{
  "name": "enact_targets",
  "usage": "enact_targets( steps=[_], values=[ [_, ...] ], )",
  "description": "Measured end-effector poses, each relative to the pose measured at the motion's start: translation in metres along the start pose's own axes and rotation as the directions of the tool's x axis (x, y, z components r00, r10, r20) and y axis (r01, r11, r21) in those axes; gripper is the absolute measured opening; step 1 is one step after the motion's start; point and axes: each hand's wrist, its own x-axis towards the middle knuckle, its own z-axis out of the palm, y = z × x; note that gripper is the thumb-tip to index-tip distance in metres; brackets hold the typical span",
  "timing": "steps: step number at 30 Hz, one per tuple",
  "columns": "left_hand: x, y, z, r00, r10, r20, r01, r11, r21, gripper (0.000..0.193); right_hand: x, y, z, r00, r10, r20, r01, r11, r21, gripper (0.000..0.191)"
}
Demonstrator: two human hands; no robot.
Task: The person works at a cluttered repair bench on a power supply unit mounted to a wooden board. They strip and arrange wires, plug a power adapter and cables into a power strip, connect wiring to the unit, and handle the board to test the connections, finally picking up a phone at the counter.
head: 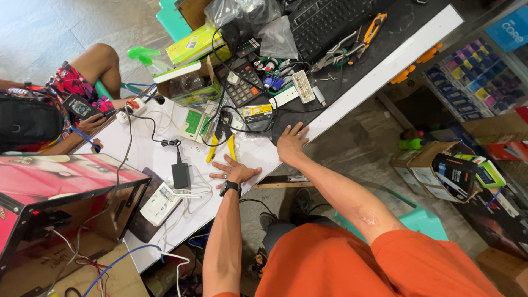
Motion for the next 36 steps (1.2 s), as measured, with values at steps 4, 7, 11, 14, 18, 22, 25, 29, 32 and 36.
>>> enact_targets(
  steps=[4,7,11,14,18,22,25,29,32,36],
  values=[
    [-0.003,0.002,-0.001,1.0,-0.019,0.001,0.019,1.0,0.02,0.162,-0.005,0.004,0.0,0.997,-0.01,-0.082,0.01,1.0,0.001,0.127],
    [-0.005,0.003,-0.003,0.999,-0.032,0.01,0.032,0.999,0.037,0.162,-0.012,0.008,0.0,0.993,-0.036,-0.116,0.039,0.999,0.023,0.125],
    [-0.008,0.003,-0.004,0.999,-0.032,0.026,0.031,0.998,0.057,0.162,-0.025,0.018,0.002,0.981,-0.047,-0.186,0.069,0.991,0.111,0.122],
    [-0.009,0.003,-0.001,1.0,-0.022,-0.006,0.023,0.996,0.081,0.162,-0.035,0.028,0.006,0.951,-0.094,-0.293,0.143,0.978,0.149,0.111],
    [-0.006,0.0,0.006,0.994,0.023,-0.103,-0.02,0.999,0.029,0.16,-0.052,0.042,0.021,0.882,-0.169,-0.44,0.24,0.965,0.11,0.081],
    [-0.005,-0.021,0.021,0.971,0.156,-0.18,-0.16,0.987,-0.004,0.156,-0.081,0.052,0.037,0.841,-0.054,-0.538,0.27,0.904,0.331,0.053],
    [-0.006,-0.037,0.037,0.892,0.269,-0.363,-0.297,0.955,-0.022,0.153,-0.114,0.069,0.054,0.783,-0.03,-0.621,0.402,0.787,0.469,0.043],
    [-0.006,-0.054,0.043,0.859,0.338,-0.385,-0.374,0.927,-0.019,0.138,-0.176,0.11,0.077,0.845,0.153,-0.512,0.265,0.713,0.65,0.044],
    [-0.003,-0.059,0.037,0.658,0.586,-0.473,-0.618,0.779,0.106,0.122,-0.225,0.146,0.103,0.833,0.342,-0.435,0.164,0.599,0.784,0.042],
    [-0.012,-0.058,0.04,0.136,0.786,-0.603,-0.852,0.403,0.333,0.088,-0.281,0.196,0.136,0.686,0.559,-0.466,0.171,0.499,0.85,0.04]
  ],
)
